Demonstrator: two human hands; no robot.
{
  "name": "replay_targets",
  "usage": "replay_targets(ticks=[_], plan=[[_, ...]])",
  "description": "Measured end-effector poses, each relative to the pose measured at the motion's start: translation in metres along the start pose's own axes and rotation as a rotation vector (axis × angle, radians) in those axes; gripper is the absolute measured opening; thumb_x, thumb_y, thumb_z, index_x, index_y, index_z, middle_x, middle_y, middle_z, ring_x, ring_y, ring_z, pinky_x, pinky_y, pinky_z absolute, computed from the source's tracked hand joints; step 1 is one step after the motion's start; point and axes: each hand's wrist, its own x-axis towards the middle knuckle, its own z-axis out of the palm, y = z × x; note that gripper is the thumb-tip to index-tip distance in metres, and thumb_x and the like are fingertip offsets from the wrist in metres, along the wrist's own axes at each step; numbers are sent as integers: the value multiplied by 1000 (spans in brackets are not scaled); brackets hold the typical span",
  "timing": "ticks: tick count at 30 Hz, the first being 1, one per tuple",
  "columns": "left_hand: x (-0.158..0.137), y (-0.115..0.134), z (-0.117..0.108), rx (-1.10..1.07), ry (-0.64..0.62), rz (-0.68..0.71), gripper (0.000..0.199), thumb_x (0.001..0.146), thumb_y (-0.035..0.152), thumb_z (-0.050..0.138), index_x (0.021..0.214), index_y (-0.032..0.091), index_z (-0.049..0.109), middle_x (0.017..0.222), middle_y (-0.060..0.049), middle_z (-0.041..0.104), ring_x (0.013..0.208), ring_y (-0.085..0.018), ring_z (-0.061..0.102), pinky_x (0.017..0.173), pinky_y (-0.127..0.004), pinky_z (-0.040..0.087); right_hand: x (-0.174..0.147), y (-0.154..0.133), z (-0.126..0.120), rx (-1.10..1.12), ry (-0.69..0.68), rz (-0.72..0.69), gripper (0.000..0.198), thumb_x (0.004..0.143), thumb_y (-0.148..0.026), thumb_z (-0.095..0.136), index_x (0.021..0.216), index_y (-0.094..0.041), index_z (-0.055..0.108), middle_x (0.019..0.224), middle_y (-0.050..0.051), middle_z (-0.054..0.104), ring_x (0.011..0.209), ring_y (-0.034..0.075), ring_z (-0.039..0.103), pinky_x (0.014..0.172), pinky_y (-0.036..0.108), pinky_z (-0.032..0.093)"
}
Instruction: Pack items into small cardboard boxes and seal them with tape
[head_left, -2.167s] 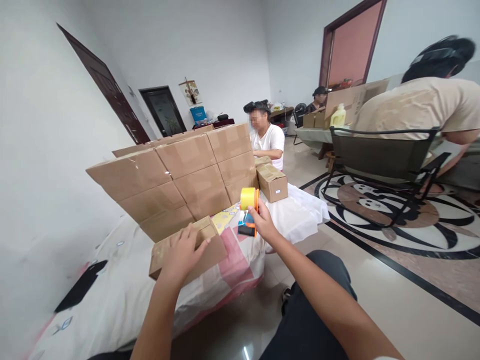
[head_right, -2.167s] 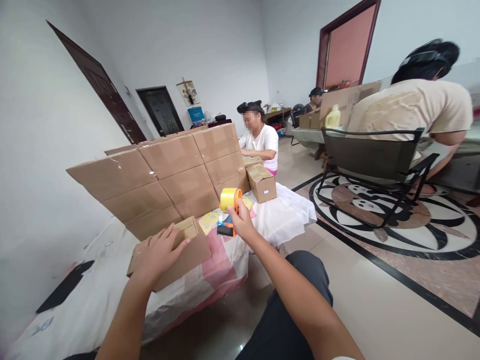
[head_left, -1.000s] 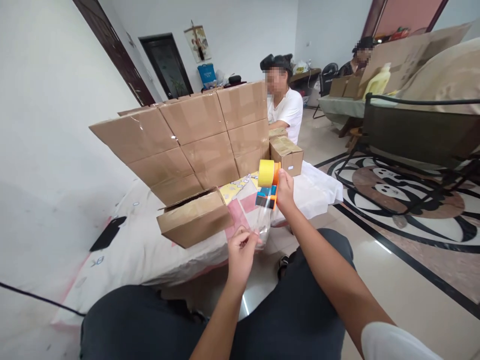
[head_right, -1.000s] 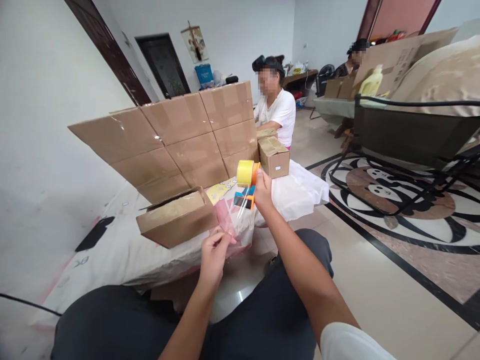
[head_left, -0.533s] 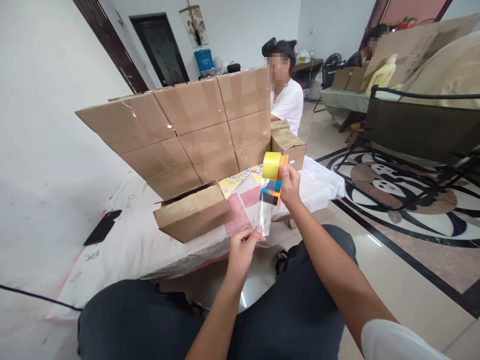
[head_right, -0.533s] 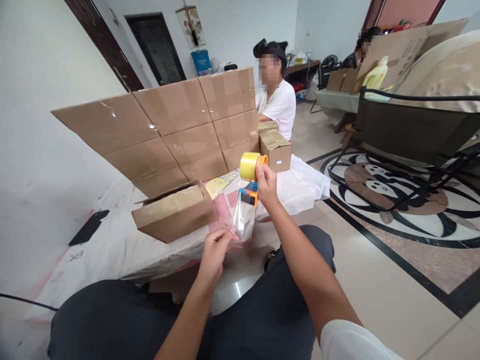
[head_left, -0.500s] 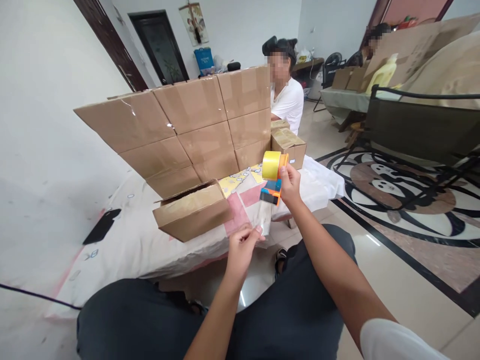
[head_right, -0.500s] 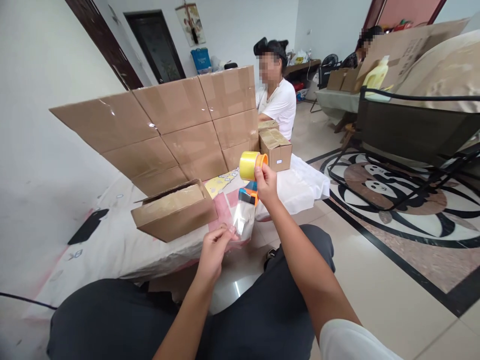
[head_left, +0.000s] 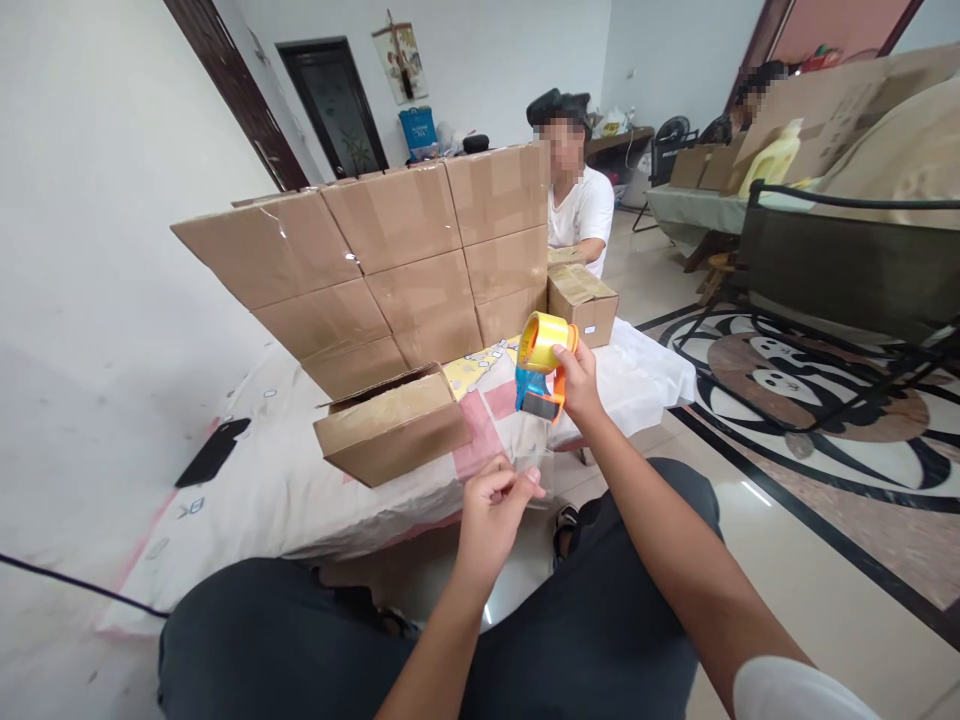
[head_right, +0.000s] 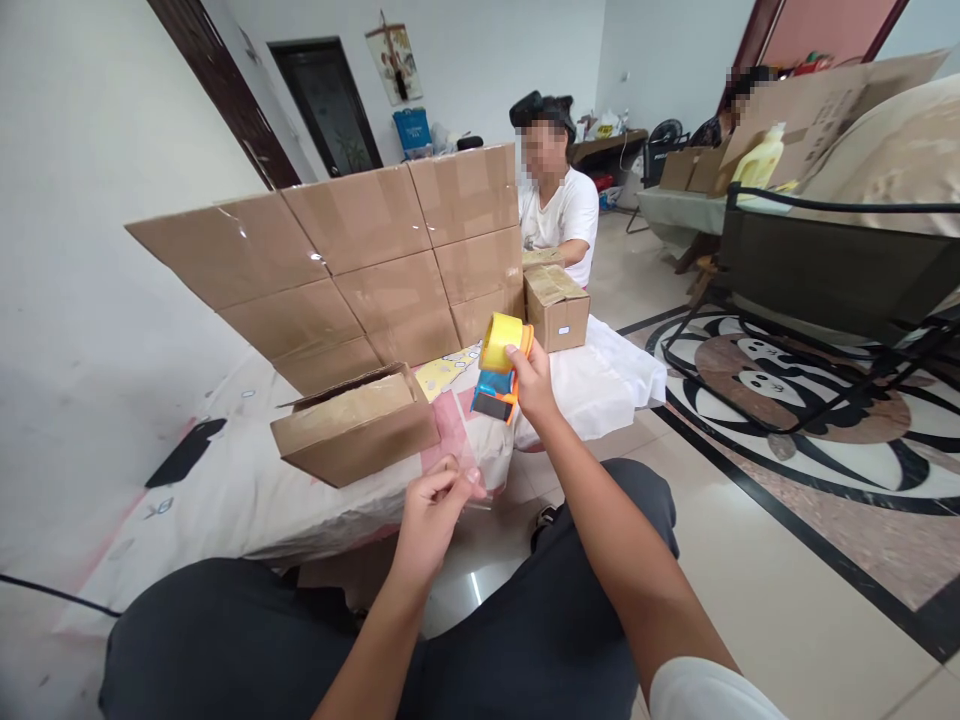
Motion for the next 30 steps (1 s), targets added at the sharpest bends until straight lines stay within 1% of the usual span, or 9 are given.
replay_targets(ticks=[4, 6, 9, 12, 17, 21, 24, 28, 30], plan=[[-7, 22, 7, -103, 36, -30, 36, 91, 46, 63, 70, 21, 78, 67, 0, 46, 69, -14, 47, 66, -28, 35, -6, -2, -2, -140, -114, -12, 40, 79, -54, 72, 100, -20, 66, 89, 2, 70, 81, 19, 63, 76, 33, 54], [-11, 28, 13, -122, 45, -34, 36, 91, 46, 63, 72, 20, 79, 67, 0, 46, 69, -14, 47, 65, -28, 34, -7, -1, -3, -159, -128, -29, 41, 78, -55, 73, 98, -20, 67, 85, 2, 69, 77, 18, 62, 72, 32, 54], [-16, 27, 25, -128, 31, -60, 36, 89, 46, 64, 69, 20, 79, 65, 0, 44, 66, -13, 45, 62, -28, 33, -6, 3, -1, -64, -51, -31, 43, 79, -60, 70, 92, -19, 67, 78, 0, 65, 67, 15, 58, 63, 28, 50], [-19, 20, 35, -150, 23, -79, 35, 88, 46, 65, 68, 20, 79, 65, 1, 41, 63, -12, 43, 61, -28, 32, -3, 2, 2, 5, 44, -15, 47, 75, -65, 71, 80, -19, 64, 68, -2, 58, 59, 12, 52, 56, 25, 45], [-19, 21, 45, -152, 17, -72, 40, 86, 52, 65, 66, 20, 78, 64, 1, 41, 63, -12, 43, 60, -29, 33, -2, -4, 6, -27, 109, 12, 56, 71, -74, 68, 68, -19, 58, 54, -4, 43, 50, 11, 42, 48, 25, 38], [-22, 23, 51, -152, 32, -69, 45, 88, 52, 64, 59, 18, 72, 64, 2, 39, 62, -12, 41, 60, -29, 32, -4, -1, 5, -41, 147, -31, 55, 71, -72, 69, 65, -19, 55, 59, -3, 49, 53, 11, 45, 50, 25, 39], [-26, 21, 55, -154, 39, -61, 45, 90, 48, 63, 57, 17, 67, 64, 2, 39, 63, -12, 40, 60, -29, 32, -6, 7, 3, -73, 133, -59, 51, 71, -67, 73, 66, -18, 58, 60, -3, 51, 55, 11, 46, 51, 24, 39], [-28, 18, 58, -143, 47, -58, 40, 91, 45, 62, 64, 17, 71, 65, 1, 41, 63, -12, 41, 60, -29, 32, -7, 14, 4, -66, 104, -12, 42, 71, -56, 78, 75, -17, 65, 67, -2, 59, 60, 12, 53, 57, 25, 45], [-26, 16, 57, -146, 46, -59, 41, 91, 45, 62, 63, 17, 71, 65, 1, 41, 63, -12, 41, 60, -29, 32, -6, 14, 6, -56, 104, 7, 39, 71, -53, 78, 77, -17, 65, 71, -1, 62, 62, 13, 56, 58, 26, 47]])
